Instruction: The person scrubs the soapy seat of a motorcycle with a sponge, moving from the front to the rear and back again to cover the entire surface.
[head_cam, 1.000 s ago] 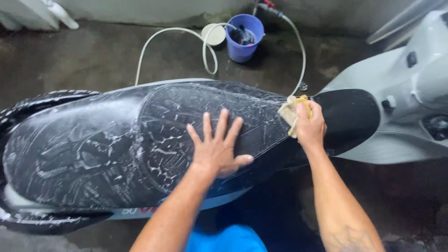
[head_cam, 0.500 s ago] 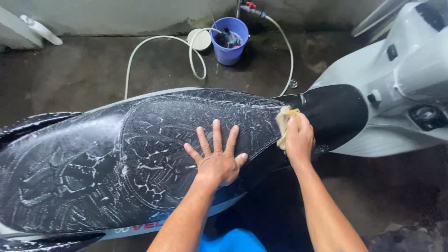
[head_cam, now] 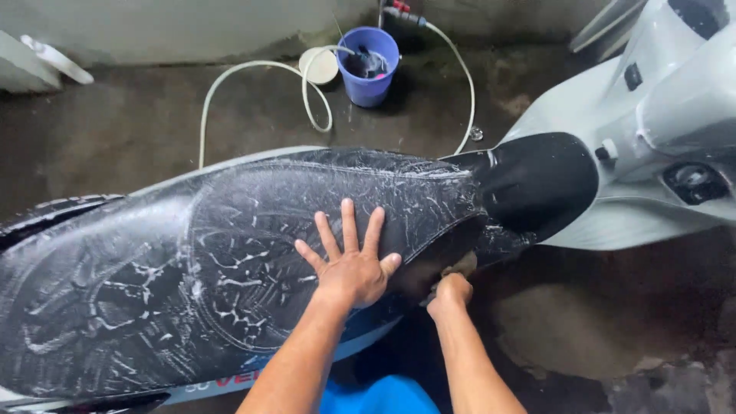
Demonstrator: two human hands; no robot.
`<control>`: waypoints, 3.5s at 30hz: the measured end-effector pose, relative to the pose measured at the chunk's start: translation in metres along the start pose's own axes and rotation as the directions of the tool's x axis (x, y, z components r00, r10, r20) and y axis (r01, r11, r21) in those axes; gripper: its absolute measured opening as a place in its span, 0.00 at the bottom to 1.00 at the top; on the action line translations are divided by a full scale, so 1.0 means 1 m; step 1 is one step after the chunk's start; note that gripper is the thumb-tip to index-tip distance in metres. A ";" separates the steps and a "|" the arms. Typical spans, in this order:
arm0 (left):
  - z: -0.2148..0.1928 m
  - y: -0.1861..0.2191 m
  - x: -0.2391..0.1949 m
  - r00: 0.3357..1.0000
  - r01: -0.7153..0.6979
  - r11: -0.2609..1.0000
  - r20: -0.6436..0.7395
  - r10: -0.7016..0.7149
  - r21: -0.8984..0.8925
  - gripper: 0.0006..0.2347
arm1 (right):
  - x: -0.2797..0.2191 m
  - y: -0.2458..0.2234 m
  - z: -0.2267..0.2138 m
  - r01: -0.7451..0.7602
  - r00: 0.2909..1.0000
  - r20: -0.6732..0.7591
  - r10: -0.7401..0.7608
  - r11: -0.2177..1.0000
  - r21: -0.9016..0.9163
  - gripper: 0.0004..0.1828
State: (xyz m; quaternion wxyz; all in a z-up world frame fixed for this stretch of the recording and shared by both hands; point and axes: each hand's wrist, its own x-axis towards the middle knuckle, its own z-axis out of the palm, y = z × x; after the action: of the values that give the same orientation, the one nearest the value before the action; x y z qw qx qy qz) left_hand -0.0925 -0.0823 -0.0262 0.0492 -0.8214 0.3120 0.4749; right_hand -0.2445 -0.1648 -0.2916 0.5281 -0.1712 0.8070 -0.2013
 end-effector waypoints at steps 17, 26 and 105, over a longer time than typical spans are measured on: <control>0.005 -0.005 0.000 0.999 -0.036 0.999 -0.025 0.036 -0.009 0.29 | -0.138 -0.082 -0.011 0.457 0.887 0.024 -0.461 0.884 0.101 0.24; 0.002 -0.008 -0.001 0.999 -0.030 1.000 -0.021 0.030 -0.007 0.29 | -0.100 -0.088 0.002 0.463 0.881 0.097 -0.463 0.886 0.019 0.26; 0.010 -0.180 -0.076 0.881 0.186 0.961 -0.397 -0.255 -0.204 0.42 | -0.245 0.009 0.040 0.846 -0.270 0.852 -0.448 -0.533 -0.012 0.22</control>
State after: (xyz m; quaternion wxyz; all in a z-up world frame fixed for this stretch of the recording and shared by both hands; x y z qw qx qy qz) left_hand -0.0259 0.1012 -0.0088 -0.0310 -0.9357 0.1803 0.3018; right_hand -0.1140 -0.0426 -0.1188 0.1837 -0.9617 0.1764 -0.1012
